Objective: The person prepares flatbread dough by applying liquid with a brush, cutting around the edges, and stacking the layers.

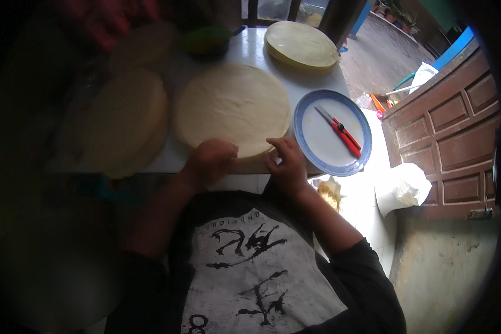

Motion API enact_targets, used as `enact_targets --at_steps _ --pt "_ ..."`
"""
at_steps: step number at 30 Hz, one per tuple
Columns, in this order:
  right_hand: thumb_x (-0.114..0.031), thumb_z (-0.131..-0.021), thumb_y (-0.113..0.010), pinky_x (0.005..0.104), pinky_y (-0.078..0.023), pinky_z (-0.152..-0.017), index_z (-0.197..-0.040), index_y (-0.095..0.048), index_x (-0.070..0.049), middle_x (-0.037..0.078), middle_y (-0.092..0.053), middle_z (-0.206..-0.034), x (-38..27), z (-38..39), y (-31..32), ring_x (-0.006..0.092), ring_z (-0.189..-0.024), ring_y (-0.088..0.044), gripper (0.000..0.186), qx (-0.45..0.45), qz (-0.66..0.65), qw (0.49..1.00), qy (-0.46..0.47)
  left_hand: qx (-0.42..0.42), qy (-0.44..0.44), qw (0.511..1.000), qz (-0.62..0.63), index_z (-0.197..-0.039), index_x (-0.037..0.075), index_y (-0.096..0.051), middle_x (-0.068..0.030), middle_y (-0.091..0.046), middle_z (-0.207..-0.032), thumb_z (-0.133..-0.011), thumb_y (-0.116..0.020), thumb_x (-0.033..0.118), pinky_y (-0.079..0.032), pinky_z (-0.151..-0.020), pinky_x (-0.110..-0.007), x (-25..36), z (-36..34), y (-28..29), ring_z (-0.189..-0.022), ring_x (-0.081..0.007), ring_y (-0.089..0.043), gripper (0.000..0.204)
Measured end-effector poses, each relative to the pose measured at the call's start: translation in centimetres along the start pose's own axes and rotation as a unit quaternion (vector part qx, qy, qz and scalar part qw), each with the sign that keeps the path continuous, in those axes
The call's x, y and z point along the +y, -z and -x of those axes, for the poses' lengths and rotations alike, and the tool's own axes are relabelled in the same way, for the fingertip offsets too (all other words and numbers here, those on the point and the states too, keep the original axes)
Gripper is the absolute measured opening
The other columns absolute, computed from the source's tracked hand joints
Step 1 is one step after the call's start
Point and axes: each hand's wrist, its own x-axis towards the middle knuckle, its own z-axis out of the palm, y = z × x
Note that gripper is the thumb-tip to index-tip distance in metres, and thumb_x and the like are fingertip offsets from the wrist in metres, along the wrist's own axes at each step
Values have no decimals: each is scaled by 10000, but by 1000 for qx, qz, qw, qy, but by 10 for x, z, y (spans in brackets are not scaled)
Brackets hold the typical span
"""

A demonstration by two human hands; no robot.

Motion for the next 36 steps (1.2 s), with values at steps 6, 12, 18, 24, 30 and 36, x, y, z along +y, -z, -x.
enact_targets --at_steps 6,12,18,24,30,36 --pt "-106 -801 -779 455 -537 -717 -915 -730 -69 130 -652 -920 0 -27 9 346 -821 -664 129 -71 37 994 77 12 -20 1000 8 -907 84 -668 -108 -669 -848 -809 -744 91 -530 -759 -471 -1 -9 7 -848 -351 -665 124" --pt "-103 -806 -774 455 -541 -726 -883 -720 -70 135 -667 -936 6 -50 8 349 -839 -670 100 -112 8 988 107 -3 -9 1000 -28 -869 91 -643 -111 -621 -776 -797 -705 97 -519 -710 -475 2 -19 17 -764 -349 -646 95" --pt "-120 -823 -770 446 -515 -824 -907 -727 -102 107 -696 -1003 12 -74 14 340 -955 -661 97 -150 47 969 190 29 -19 997 -69 -907 95 -648 -125 -634 -799 -795 -706 122 -524 -716 -473 -7 -32 18 -771 -352 -657 129" --pt "-175 -908 -736 438 -536 -826 -990 -731 -69 118 -726 -970 19 -91 14 346 -907 -679 133 -249 -16 965 78 -1 -18 999 -49 -1125 71 -711 -149 -700 -952 -826 -741 191 -532 -818 -470 -21 -1 21 -911 -358 -674 324" --pt "-220 -996 -684 380 -554 -794 -1072 -705 -25 161 -744 -947 10 -140 15 265 -844 -715 211 -215 -93 972 5 15 116 989 -89 -1195 50 -717 -175 -715 -1064 -876 -716 182 -518 -924 -475 -59 12 51 -1023 -369 -667 345" --pt "-177 -997 -677 350 -570 -843 -1113 -704 -7 143 -748 -998 -10 -212 18 213 -896 -716 207 -137 -111 984 33 13 391 919 41 -1223 35 -724 -181 -754 -995 -969 -649 196 -545 -855 -389 -45 -48 117 -924 -255 -723 310"
